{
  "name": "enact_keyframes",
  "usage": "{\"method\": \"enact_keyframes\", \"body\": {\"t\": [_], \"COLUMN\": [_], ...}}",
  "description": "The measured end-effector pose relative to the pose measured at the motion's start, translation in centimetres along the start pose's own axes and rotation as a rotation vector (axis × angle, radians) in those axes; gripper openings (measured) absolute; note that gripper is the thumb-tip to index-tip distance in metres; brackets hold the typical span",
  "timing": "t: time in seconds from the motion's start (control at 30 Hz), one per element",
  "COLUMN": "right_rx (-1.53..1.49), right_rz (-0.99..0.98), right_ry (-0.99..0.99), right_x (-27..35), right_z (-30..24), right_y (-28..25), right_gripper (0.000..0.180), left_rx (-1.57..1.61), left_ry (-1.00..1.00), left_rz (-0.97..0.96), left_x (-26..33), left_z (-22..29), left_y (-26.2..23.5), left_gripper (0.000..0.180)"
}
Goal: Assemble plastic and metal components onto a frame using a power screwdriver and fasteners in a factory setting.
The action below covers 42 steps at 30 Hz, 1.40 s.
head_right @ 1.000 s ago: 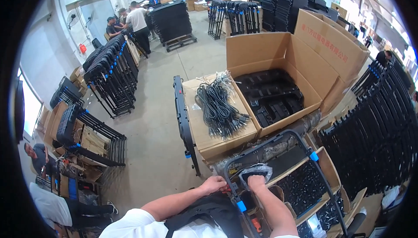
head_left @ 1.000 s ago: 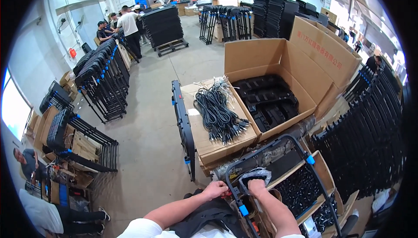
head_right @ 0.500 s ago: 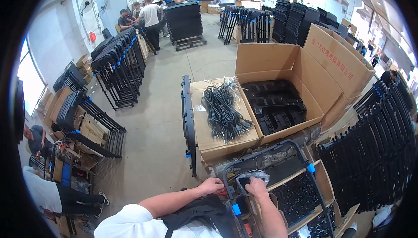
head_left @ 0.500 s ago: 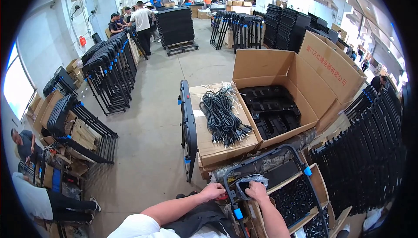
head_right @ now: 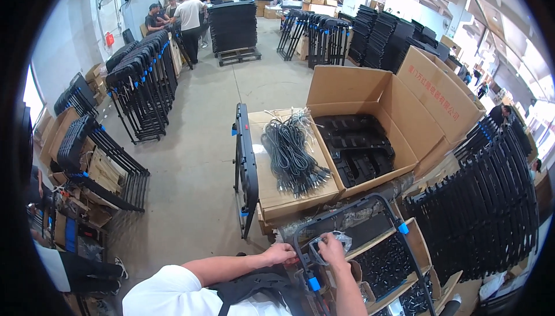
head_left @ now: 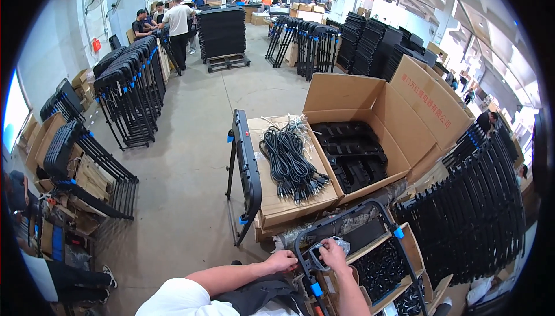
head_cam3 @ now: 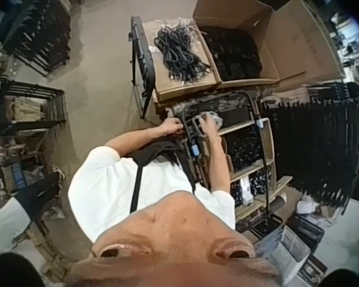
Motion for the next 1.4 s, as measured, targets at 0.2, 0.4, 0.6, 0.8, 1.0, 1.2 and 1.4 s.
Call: {"method": "enact_keyframes", "body": {"t": [0.2,0.4,0.6,0.8,1.0,1.2,1.4], "right_rx": [-0.026,-0.035,-0.071,-0.173,-0.714,-1.252,-1.525], "right_rz": [-0.045,0.037,0.033,0.063,0.212,0.450,0.693], "right_ry": [-0.166,-0.049,0.043,0.061,0.264,0.513,0.492], "right_x": [5.6,6.0,7.3,8.5,12.4,14.8,9.8], "right_z": [-10.9,-9.8,-9.4,-6.7,-5.8,1.3,3.3], "right_y": [4.8,8.3,8.7,10.2,12.0,17.8,19.5], "right_gripper": [0.039,0.023,0.021,0.025,0.025,0.028,0.013], "left_rx": [0.034,0.041,0.019,0.046,0.014,0.064,0.066], "left_ry": [-0.037,0.123,0.094,0.190,0.093,-0.050,-0.107], "left_rz": [-0.083,-0.042,-0.113,-0.117,-0.131,-0.252,-0.289], "left_x": [-2.1,-3.6,-1.8,-3.9,-3.5,-4.0,-4.4], "left_z": [-1.2,-2.2,-1.1,-3.4,-1.1,-0.9,-1.0], "left_y": [0.5,-0.1,-0.9,-0.2,-2.5,-2.4,-2.7], "left_gripper": [0.017,0.016,0.014,0.013,0.017,0.023,0.022]}}
Point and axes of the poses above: each hand's wrist, its own x-axis away from the middle knuckle, its own y-axis out of the palm, z = x × y, the point moved 4 cm from there along -x, towards the middle knuckle, and after that the axes turned 7 degrees about -x, right-handed, at the moved point
